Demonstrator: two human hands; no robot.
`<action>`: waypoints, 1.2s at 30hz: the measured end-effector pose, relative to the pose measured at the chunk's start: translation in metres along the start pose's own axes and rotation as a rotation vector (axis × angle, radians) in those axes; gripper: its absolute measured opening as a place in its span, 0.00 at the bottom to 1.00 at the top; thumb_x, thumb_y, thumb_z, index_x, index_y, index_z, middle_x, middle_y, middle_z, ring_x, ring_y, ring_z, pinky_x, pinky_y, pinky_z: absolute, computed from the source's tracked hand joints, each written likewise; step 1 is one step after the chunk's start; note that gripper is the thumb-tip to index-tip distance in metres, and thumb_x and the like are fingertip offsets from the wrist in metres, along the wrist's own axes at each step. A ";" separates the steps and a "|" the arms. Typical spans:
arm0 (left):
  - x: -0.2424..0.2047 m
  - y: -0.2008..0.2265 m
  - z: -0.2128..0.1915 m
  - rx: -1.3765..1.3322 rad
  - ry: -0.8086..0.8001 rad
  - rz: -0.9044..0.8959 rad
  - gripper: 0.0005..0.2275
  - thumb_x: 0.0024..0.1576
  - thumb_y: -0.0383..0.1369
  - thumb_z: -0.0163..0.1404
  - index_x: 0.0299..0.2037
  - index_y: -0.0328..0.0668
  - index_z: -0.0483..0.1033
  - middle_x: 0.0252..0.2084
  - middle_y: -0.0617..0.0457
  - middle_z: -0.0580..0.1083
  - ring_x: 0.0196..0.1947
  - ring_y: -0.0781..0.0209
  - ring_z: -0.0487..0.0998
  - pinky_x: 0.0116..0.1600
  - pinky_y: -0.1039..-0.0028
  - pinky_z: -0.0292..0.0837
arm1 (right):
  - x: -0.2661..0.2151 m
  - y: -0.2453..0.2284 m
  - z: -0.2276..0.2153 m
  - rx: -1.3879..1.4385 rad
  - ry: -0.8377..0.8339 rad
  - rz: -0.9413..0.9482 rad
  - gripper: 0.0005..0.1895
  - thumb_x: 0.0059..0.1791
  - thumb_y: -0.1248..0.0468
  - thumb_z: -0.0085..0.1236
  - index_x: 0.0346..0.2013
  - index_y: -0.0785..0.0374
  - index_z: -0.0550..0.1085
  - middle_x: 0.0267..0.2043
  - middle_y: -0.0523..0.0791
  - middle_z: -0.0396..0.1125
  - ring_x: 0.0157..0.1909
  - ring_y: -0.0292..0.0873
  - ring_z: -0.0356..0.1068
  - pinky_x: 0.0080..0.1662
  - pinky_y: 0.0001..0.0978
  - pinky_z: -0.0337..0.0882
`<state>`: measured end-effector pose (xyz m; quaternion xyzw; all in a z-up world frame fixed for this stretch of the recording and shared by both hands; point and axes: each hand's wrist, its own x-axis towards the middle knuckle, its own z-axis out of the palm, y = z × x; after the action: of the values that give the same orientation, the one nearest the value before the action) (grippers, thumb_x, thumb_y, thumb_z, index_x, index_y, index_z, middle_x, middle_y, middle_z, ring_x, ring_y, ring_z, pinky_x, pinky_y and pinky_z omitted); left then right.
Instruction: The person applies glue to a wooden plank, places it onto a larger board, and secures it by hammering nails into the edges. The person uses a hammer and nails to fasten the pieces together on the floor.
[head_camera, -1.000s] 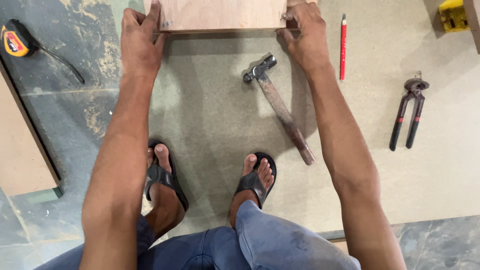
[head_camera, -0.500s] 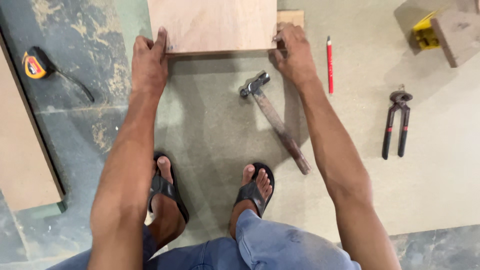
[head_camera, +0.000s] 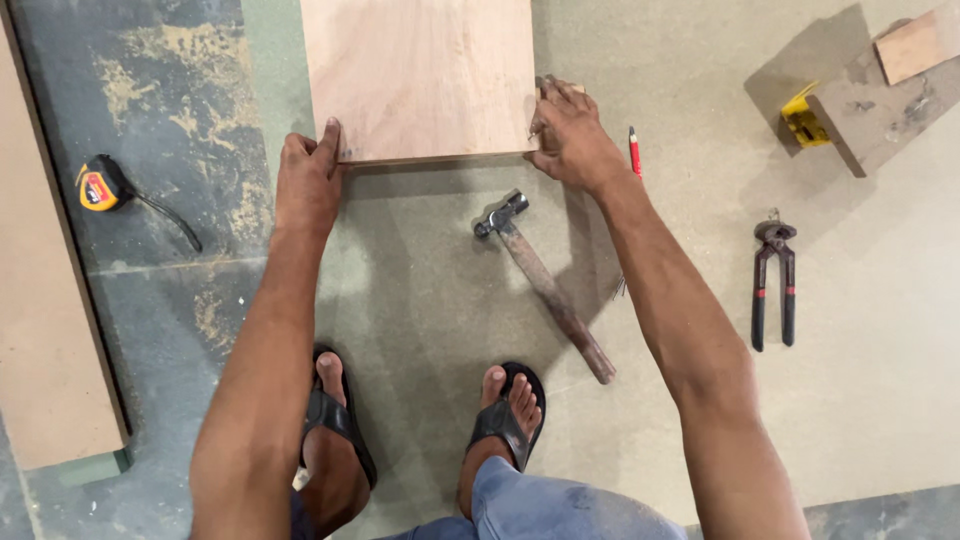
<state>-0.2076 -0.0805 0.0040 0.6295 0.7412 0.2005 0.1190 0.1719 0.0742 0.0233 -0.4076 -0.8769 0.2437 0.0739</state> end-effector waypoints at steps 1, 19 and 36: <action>0.002 0.000 0.000 0.000 0.001 0.001 0.27 0.58 0.25 0.60 0.70 0.50 0.71 0.45 0.42 0.66 0.45 0.44 0.70 0.50 0.59 0.72 | 0.004 0.002 -0.001 -0.015 -0.010 0.000 0.23 0.41 0.59 0.73 0.44 0.59 0.70 0.76 0.58 0.50 0.79 0.62 0.43 0.74 0.57 0.42; 0.001 0.010 -0.010 0.008 -0.067 -0.052 0.28 0.58 0.24 0.58 0.71 0.46 0.68 0.46 0.43 0.65 0.45 0.47 0.69 0.51 0.63 0.73 | -0.020 -0.013 0.023 -0.129 0.147 0.004 0.26 0.45 0.58 0.73 0.53 0.61 0.72 0.70 0.52 0.59 0.71 0.58 0.53 0.70 0.54 0.55; 0.001 0.002 -0.006 0.051 -0.027 0.019 0.30 0.58 0.24 0.61 0.72 0.48 0.68 0.47 0.44 0.64 0.45 0.47 0.68 0.51 0.61 0.73 | -0.034 -0.032 0.046 0.037 0.580 -0.091 0.13 0.46 0.73 0.71 0.40 0.66 0.74 0.47 0.51 0.73 0.55 0.54 0.71 0.58 0.44 0.73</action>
<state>-0.2088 -0.0800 0.0099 0.6420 0.7383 0.1742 0.1111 0.1576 0.0142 0.0013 -0.4191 -0.8320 0.1293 0.3396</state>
